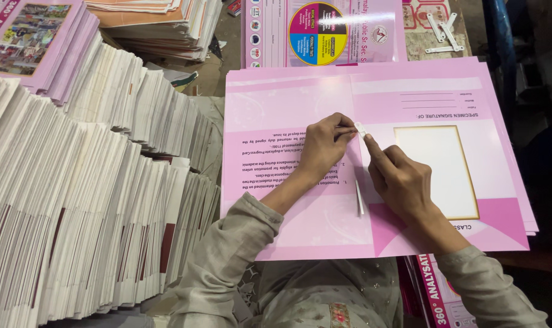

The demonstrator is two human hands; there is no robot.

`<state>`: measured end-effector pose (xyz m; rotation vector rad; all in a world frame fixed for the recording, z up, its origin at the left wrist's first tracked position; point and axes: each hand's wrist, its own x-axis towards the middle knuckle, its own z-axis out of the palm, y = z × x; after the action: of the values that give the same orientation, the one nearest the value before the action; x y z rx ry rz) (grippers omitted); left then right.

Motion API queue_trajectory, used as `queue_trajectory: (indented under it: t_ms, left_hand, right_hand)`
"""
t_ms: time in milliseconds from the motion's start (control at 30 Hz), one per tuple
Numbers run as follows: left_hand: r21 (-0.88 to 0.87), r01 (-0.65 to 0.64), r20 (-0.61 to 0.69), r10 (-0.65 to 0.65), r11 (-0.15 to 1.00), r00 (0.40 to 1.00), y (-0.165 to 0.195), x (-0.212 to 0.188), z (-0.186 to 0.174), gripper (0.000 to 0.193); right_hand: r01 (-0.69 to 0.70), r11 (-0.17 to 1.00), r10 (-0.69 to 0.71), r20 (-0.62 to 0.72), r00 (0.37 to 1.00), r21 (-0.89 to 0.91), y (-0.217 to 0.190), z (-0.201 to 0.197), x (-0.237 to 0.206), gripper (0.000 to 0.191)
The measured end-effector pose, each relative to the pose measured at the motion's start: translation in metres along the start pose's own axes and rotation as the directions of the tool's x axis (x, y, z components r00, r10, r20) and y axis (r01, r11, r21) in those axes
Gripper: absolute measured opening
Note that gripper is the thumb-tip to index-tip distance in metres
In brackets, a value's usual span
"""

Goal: The person sits on the floor and assembles pink folders by inserting metal fasteners into pre-punched holes. They repeatedly pick up a folder, align the fastener, and press it into place before stacking the completed folder.

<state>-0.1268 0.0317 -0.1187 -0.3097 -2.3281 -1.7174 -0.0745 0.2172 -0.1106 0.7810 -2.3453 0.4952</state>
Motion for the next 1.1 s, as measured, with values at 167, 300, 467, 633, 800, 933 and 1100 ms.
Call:
queue_trajectory:
  t_ms: [167, 300, 467, 633, 800, 933, 1100]
  left_hand:
    - [0.006, 0.013, 0.005, -0.013, 1.000, 1.000, 0.000, 0.000, 0.000, 0.009]
    - [0.024, 0.006, 0.001, -0.006, 1.000, 1.000, -0.002, 0.001, -0.001, 0.009]
    - [0.049, -0.004, 0.011, 0.003, 0.999, 1.000, -0.005, 0.000, 0.000, 0.011]
    - [0.308, -0.208, 0.020, 0.212, 0.928, 0.977, 0.001, -0.010, -0.006, 0.049]
    - [0.150, -0.275, 0.215, 0.240, 0.950, 0.947, 0.002, -0.019, -0.019, 0.071]
    - [0.052, -0.088, 0.182, 0.078, 0.995, 0.980, -0.006, -0.010, -0.021, 0.053]
    - [0.071, -0.034, 0.128, 0.024, 0.997, 0.991, -0.015, 0.011, -0.015, 0.024]
  right_hand:
    - [0.006, 1.000, -0.006, -0.014, 1.000, 0.029, -0.001, -0.001, -0.003, 0.050]
    - [0.021, 0.999, -0.019, -0.040, 0.999, 0.033, 0.001, 0.001, -0.004, 0.052]
    - [0.003, 0.999, -0.005, 0.049, 0.999, 0.038, 0.002, 0.004, 0.000, 0.050]
    - [-0.060, 0.992, 0.042, 0.160, 0.986, 0.113, -0.001, -0.001, 0.006, 0.045]
    - [-0.185, 0.960, 0.121, 0.282, 0.952, 0.210, -0.002, -0.014, 0.010, 0.048]
    - [-0.132, 0.960, 0.091, 0.172, 0.981, 0.248, -0.006, -0.026, 0.002, 0.052]
    - [0.027, 0.958, -0.096, 0.232, 0.968, 0.285, -0.016, -0.038, -0.017, 0.039]
